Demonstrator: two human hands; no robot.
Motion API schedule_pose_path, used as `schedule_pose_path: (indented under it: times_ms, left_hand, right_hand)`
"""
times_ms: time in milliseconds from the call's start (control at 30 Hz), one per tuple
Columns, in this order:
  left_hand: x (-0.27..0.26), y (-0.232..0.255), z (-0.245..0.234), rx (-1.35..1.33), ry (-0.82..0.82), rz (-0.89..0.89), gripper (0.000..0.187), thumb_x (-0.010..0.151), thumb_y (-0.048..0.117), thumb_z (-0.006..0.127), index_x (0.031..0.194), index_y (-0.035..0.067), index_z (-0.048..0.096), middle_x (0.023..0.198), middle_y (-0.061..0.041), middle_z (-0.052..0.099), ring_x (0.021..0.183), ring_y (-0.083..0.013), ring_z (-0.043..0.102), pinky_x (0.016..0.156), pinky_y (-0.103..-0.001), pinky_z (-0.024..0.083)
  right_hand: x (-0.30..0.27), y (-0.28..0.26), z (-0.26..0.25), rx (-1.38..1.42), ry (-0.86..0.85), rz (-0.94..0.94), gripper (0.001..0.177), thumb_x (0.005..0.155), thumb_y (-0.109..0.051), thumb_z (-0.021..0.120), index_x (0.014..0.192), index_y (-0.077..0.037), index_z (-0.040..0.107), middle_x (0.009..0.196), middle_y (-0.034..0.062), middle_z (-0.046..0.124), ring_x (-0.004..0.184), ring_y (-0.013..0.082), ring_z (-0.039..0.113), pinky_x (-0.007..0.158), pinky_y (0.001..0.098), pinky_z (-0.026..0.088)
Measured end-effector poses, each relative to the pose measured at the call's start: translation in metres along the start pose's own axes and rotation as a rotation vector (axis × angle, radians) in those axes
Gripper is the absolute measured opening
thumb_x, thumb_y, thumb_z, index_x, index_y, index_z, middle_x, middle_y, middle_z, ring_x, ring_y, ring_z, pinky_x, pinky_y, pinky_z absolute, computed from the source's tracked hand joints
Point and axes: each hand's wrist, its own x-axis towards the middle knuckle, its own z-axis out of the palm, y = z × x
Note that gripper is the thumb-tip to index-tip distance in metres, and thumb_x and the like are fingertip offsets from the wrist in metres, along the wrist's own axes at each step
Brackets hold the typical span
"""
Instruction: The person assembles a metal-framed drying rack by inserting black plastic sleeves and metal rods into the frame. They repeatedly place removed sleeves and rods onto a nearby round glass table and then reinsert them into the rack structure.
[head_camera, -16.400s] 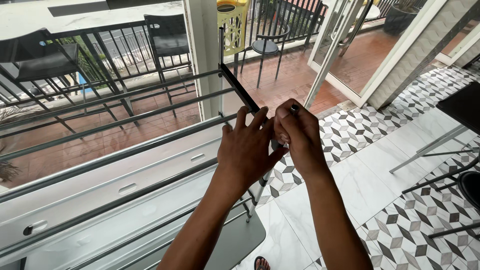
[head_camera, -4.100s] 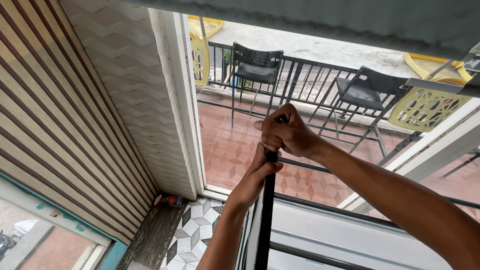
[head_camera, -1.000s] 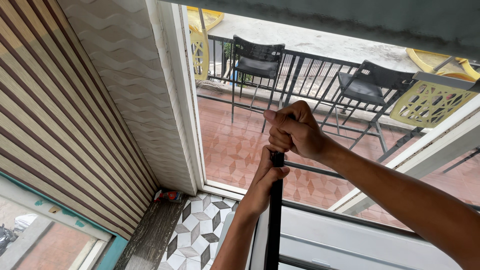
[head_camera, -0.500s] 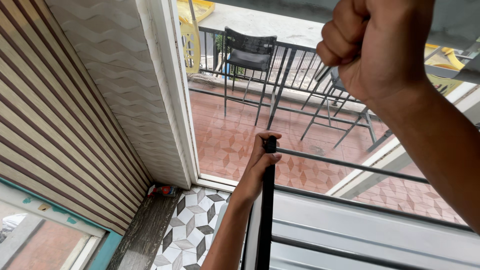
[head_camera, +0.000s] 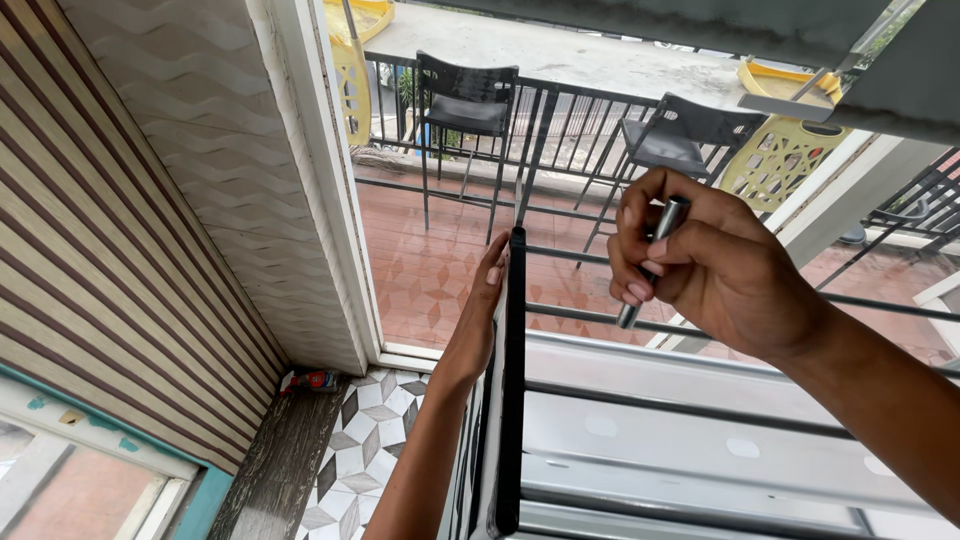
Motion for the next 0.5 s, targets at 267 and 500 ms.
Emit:
schedule_pose_path:
  times_ms: [267, 500]
  left_hand:
    - [-0.131, 0.031, -0.016, -0.056, -0.089, -0.072, 0.098, 0.089, 0.08, 0.03, 0.164, 0.017, 0.022, 0.17, -0.02, 0.029, 0.159, -0.0379, 0.024, 0.122, -0.059, 0.027]
    - [-0.261, 0.065, 0.014, -0.061, 0.111, -0.298, 0.092, 0.089, 0.071, 0.034, 0.162, 0.015, 0.028, 0.168, -0.016, 0.035, 0.156, -0.0345, 0.03, 0.123, -0.054, 0.022]
  right_hand:
    - [-0.103, -0.021, 0.03, 0.116, -0.195, 0.094, 0.006, 0.098, -0.001, 0.05, 0.1, 0.003, 0.053, 0.088, 0.0147, 0.049, 0.079, 0.0294, 0.063, 0.068, 0.0446, 0.055]
    - [-0.234, 0.035, 0.022, 0.244, -0.373, 0.047, 0.016, 0.105, -0.009, 0.062, 0.112, 0.006, 0.064, 0.075, 0.0227, 0.067, 0.064, 0.026, 0.065, 0.058, 0.0426, 0.051]
